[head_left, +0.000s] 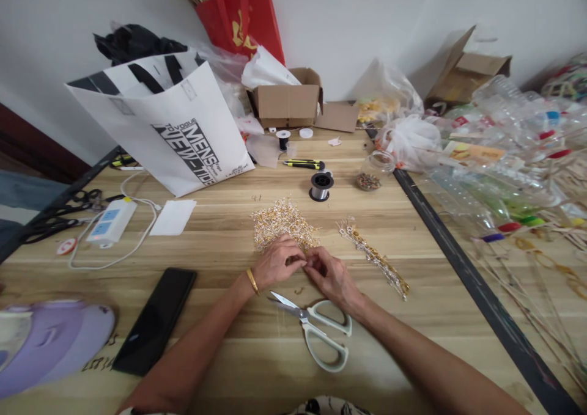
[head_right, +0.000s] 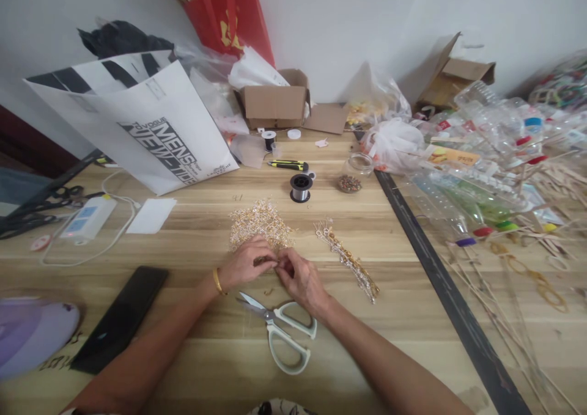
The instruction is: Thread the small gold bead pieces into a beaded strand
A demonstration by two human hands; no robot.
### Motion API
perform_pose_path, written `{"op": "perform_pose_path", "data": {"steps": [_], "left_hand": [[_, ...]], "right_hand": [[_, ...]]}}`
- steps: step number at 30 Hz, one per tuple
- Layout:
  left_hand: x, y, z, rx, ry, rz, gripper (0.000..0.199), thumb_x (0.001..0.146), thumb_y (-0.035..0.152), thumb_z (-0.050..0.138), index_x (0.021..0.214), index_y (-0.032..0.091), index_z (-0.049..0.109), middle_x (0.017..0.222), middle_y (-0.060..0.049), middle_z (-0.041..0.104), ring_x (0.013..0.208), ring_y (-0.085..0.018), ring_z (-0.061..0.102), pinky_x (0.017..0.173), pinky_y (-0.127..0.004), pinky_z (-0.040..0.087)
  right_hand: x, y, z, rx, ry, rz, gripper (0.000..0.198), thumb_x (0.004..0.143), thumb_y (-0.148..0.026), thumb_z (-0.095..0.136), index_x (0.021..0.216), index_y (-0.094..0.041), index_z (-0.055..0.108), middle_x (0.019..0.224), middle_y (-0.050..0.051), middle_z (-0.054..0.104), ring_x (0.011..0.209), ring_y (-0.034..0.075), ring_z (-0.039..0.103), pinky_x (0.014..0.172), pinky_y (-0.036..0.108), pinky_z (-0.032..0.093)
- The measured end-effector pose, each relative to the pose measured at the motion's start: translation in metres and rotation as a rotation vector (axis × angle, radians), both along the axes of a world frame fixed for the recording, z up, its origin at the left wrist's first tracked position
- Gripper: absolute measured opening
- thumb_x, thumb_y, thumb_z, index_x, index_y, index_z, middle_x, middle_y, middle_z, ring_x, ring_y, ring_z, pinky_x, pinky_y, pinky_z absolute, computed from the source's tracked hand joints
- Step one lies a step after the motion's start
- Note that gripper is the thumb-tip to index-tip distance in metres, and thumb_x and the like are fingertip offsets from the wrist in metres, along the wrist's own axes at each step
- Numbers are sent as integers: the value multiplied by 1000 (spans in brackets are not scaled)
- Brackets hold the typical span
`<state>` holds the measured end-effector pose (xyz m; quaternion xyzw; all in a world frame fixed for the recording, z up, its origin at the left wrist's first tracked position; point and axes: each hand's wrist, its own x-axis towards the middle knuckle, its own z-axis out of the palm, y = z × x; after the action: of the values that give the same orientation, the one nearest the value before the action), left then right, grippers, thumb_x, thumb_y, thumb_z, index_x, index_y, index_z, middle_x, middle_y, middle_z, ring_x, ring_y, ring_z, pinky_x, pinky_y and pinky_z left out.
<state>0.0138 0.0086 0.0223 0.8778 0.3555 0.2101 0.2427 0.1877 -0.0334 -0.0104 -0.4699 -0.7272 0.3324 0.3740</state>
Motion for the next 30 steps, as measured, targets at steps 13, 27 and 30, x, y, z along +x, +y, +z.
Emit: {"op": "perform_pose_path", "data": {"steps": [13,27,30], "left_hand": [[2,-2,-4,25,10,-8,15,82,18,58,67,16,61,69,-4,59,79,-18,49,73,-31,40],[2,-2,-3,-10,-93,-4,18,82,18,56,64,16,60,67,-3,60,75,-17,50,74,-31,41],[1,0,-4,-21,-95,9,17,82,19,57,65,16,61,68,-3,60,76,-17,50,74,-31,41]], "right_hand": [[0,-1,2,-4,12,17,16,81,-17,53,97,-19,51,69,-2,59,55,11,53,53,20,42],[0,1,-1,-22,0,-2,7,81,-20,56,88,-18,57,67,-1,60,55,11,53,53,20,41],[0,2,-1,-9,7,-20,4,82,-20,54,83,-18,58,64,-2,57,54,11,51,52,21,40]]}}
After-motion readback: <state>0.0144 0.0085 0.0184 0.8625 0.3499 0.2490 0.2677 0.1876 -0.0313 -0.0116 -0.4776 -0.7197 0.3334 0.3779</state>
